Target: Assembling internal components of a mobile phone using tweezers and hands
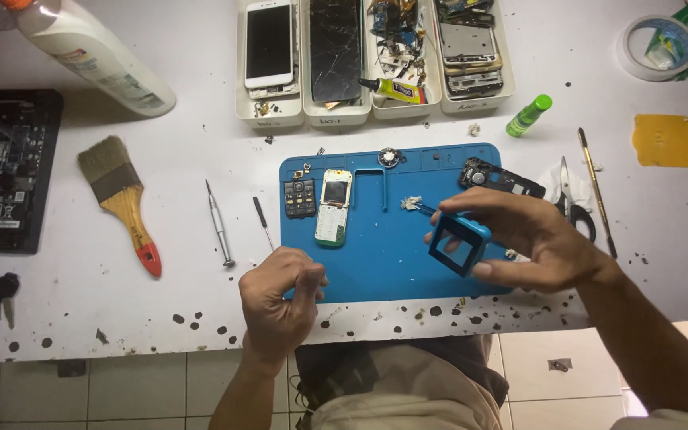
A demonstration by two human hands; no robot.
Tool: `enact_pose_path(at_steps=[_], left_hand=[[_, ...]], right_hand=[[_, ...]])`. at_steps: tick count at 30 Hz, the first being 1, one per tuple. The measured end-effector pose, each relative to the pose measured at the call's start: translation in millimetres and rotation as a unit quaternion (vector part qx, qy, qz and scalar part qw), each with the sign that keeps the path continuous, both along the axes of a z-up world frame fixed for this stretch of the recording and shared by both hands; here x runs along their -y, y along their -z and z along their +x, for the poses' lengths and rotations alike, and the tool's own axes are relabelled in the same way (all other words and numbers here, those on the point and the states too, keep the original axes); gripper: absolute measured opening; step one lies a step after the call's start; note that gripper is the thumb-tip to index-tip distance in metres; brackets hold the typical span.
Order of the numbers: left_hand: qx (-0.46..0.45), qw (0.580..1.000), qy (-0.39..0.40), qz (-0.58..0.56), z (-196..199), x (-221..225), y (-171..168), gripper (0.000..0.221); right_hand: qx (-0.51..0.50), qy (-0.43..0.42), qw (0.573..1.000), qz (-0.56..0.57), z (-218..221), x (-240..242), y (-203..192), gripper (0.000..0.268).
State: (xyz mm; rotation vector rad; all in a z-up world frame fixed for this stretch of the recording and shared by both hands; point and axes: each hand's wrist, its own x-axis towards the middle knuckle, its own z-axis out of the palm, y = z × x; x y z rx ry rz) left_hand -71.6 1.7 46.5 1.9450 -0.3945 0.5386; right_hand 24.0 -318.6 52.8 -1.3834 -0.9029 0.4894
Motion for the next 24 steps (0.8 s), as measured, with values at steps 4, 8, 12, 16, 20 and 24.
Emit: enact_pose_path(at_steps=[4, 8, 12, 16, 20, 24], left_hand=[[0.028, 0.996, 0.041, 0.074, 17.5, -0.2, -5.8, 0.031], [0.001, 0.983, 0.133, 0.124, 37.1, 6.8, -26.6, 0.051], [0.041, 0.969, 0.176, 0.166, 47.0, 18.5, -31.4, 0.076], [0.037, 0.968, 0.192, 0.156, 53.9, 26.4, -27.5, 0.079], [-0.022, 0.977, 0.203, 0.064, 60.2, 27.2, -25.0, 0.071], [-0.078, 0.976, 0.202, -0.017, 65.2, 22.3, -21.7, 0.057]], right_hand=[[-0.063, -0.078, 0.995, 0.019, 21.6, -12.1, -5.9, 0.066], [-0.146, -0.021, 0.986, 0.077, 23.9, -32.7, 6.7, 0.075], [-0.216, -0.057, 0.967, 0.119, 19.7, -41.2, 18.2, 0.068], [-0.231, -0.065, 0.962, 0.128, 16.7, -47.1, 20.2, 0.066], [-0.221, -0.063, 0.965, 0.123, 19.3, -51.2, 27.4, 0.067], [-0.224, -0.066, 0.965, 0.116, 25.2, -54.0, 40.6, 0.066]])
